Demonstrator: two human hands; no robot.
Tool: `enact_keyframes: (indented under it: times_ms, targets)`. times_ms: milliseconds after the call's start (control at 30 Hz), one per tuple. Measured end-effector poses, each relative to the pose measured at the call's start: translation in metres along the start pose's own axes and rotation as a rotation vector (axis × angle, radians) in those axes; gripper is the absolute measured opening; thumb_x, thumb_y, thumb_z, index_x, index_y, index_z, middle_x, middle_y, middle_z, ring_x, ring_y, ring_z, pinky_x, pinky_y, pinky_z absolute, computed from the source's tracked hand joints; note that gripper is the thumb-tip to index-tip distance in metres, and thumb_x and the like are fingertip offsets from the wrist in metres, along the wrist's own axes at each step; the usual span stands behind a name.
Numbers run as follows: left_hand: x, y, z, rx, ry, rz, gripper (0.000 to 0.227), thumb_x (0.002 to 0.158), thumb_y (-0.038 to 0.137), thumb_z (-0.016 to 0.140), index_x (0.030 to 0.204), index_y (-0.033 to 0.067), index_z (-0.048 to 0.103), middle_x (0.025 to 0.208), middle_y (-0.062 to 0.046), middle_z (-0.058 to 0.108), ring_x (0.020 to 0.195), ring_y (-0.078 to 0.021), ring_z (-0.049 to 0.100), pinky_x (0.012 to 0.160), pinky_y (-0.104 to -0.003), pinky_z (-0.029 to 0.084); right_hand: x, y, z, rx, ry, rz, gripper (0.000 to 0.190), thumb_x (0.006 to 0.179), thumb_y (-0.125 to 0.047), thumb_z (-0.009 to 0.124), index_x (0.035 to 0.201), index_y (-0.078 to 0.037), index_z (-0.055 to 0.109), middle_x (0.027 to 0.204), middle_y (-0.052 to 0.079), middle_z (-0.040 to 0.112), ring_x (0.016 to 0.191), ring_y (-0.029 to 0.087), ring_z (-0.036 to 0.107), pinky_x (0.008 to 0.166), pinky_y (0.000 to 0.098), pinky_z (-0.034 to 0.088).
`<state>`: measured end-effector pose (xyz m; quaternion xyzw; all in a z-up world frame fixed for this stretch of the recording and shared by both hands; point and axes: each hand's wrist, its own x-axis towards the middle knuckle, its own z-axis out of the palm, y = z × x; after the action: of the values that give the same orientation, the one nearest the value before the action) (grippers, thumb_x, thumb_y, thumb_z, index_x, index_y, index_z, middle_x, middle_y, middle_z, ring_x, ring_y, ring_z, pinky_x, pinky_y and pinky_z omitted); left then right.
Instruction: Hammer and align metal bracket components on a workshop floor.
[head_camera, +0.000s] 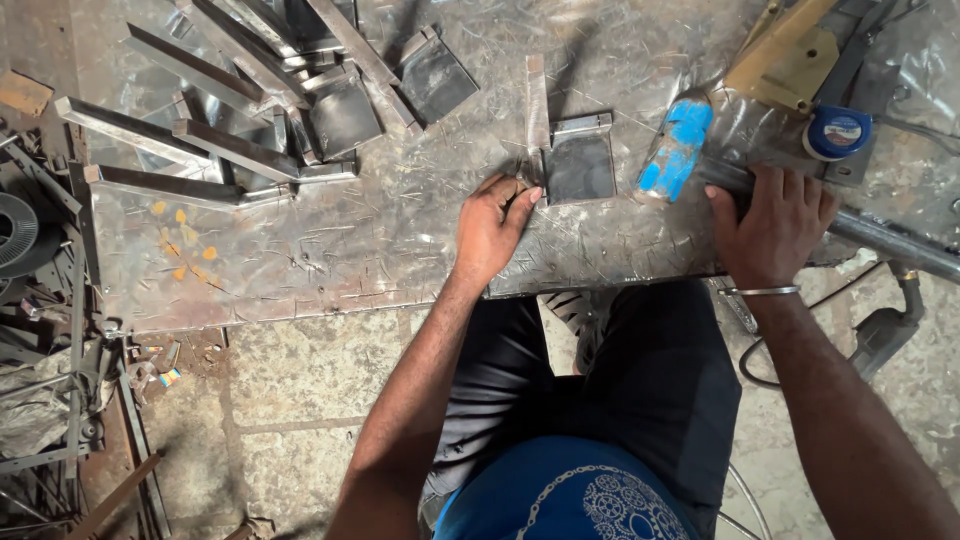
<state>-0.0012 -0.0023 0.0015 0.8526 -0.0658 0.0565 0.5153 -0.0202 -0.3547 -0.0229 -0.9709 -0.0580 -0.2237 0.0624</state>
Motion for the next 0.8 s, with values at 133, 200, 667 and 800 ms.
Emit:
enact_keyframes:
  times_ms: [133, 200, 667, 800]
  targets:
    - [-0.0001, -0.0008, 0.0014, 0.008, 0.005, 0.017, 0.021, 0.098, 0.024, 0.07, 0.098, 0.0032, 0.071, 0.095, -0.013, 0.068, 0.087, -0.034, 0.068, 0.076, -0.041, 0.053, -0.0004, 0.0013, -0.0002, 0.005, 0.0, -0.01, 0.048, 0.112, -0.053, 0.068, 0.116, -0.005, 0.061, 0.114, 0.014, 0.063, 0.113, 0.036, 0.055, 0.103, 0.0504, 0.036]
    - [-0.0008, -0.0011, 0.0018, -0.004, 0.017, 0.021, 0.021, 0.098, 0.024, 0.071, 0.098, 0.0033, 0.072, 0.096, -0.013, 0.069, 0.085, -0.0331, 0.068, 0.075, -0.041, 0.054, 0.0004, -0.0008, -0.0022, 0.016, 0.0, -0.012, 0.048, 0.112, -0.052, 0.067, 0.116, -0.005, 0.061, 0.114, 0.014, 0.063, 0.113, 0.036, 0.055, 0.103, 0.0503, 0.036]
    - [-0.0007, -0.0012, 0.0019, 0.006, 0.007, 0.005, 0.02, 0.098, 0.023, 0.071, 0.098, 0.0034, 0.072, 0.093, -0.012, 0.068, 0.082, -0.0305, 0.068, 0.074, -0.039, 0.053, -0.0006, 0.0016, 0.0019, 0.0, -0.005, -0.008, 0.049, 0.111, -0.053, 0.064, 0.115, -0.004, 0.061, 0.11, 0.014, 0.062, 0.11, 0.035, 0.055, 0.105, 0.0514, 0.036]
    - [-0.0012, -0.0013, 0.0027, 0.006, 0.005, 0.012, 0.019, 0.099, 0.023, 0.07, 0.1, 0.0041, 0.073, 0.094, -0.011, 0.069, 0.082, -0.0291, 0.068, 0.075, -0.039, 0.054, -0.0003, 0.0016, 0.0001, -0.002, -0.009, -0.021, 0.047, 0.11, -0.051, 0.064, 0.116, -0.005, 0.061, 0.113, 0.013, 0.062, 0.111, 0.035, 0.055, 0.104, 0.0497, 0.036]
